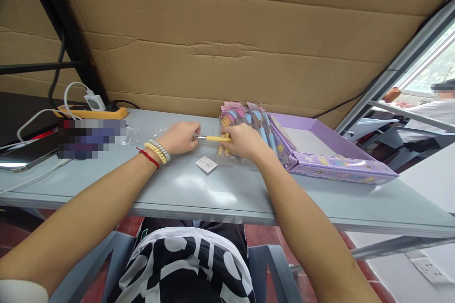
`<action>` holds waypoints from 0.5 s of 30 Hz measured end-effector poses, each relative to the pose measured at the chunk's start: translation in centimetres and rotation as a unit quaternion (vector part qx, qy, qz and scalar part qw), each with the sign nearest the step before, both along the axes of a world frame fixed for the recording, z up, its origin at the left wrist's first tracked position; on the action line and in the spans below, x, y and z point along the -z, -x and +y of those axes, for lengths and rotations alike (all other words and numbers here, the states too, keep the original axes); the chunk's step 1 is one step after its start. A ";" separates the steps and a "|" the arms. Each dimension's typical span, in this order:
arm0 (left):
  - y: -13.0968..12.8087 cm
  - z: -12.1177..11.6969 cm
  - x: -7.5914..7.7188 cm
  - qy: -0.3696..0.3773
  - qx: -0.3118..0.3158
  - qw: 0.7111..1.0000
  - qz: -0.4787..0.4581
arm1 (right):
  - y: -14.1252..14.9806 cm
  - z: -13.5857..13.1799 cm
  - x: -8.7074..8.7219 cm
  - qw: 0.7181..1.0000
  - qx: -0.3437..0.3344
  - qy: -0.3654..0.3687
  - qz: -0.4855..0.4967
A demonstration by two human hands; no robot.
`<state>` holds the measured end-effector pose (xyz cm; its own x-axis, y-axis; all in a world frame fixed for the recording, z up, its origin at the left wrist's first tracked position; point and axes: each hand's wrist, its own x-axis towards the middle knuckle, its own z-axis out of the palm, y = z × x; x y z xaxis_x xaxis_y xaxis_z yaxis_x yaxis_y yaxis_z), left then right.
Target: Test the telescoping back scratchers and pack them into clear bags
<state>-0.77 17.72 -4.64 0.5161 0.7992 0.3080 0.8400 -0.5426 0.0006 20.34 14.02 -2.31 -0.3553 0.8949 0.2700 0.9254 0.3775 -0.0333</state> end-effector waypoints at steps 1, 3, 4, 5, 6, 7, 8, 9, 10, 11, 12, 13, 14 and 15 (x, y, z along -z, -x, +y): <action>0.1 0.0 -0.1 0.000 -0.004 1.000 -0.002 | -0.4 0.0 -0.3 1.000 0.015 0.021 0.016; 0.2 0.1 -0.2 0.003 -0.008 1.000 -0.006 | -1.1 0.1 -0.7 0.997 0.022 0.052 0.056; 0.3 0.1 -0.2 0.004 -0.008 1.000 -0.008 | -1.2 0.1 -0.7 0.995 0.016 0.056 0.078; 0.3 0.1 -0.1 0.004 -0.006 1.000 -0.010 | -1.3 0.2 -0.7 0.994 0.008 0.051 0.097; 0.3 0.1 -0.1 0.003 -0.003 1.000 -0.012 | -1.2 0.2 -0.6 0.993 -0.001 0.037 0.114; 0.2 0.1 0.0 0.001 0.000 1.000 -0.012 | -1.0 0.2 -0.4 0.992 -0.011 0.019 0.126; 0.1 0.1 0.1 -0.002 0.004 1.000 -0.012 | -0.6 0.2 -0.1 0.990 -0.024 -0.001 0.137; 0.0 0.0 0.2 -0.003 0.006 1.000 -0.010 | -0.2 0.1 0.1 0.988 -0.038 -0.020 0.147; -0.1 -0.1 0.2 -0.003 0.009 1.000 -0.008 | 0.2 0.1 0.4 0.985 -0.054 -0.036 0.158; -0.2 -0.2 0.3 -0.003 0.011 1.000 -0.006 | 0.7 0.0 0.6 0.982 -0.068 -0.048 0.168; -0.3 -0.3 0.3 -0.002 0.013 1.000 -0.004 | 1.1 -0.1 0.8 0.979 -0.080 -0.056 0.179; -0.3 -0.5 0.2 -0.002 0.015 1.000 -0.004 | 1.4 -0.2 0.9 0.976 -0.088 -0.061 0.192; -0.4 -0.6 0.1 -0.001 0.016 1.000 -0.007 | 1.6 -0.4 1.0 0.972 -0.092 -0.062 0.207; -0.4 -0.7 0.0 0.000 0.017 1.000 -0.011 | 1.8 -0.4 1.0 0.968 -0.093 -0.060 0.225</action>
<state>-0.33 17.01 -4.65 0.5358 0.7815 0.3197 0.8212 -0.5703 0.0178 18.55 13.57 -3.31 -0.3298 0.7797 0.5323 0.7429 0.5622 -0.3633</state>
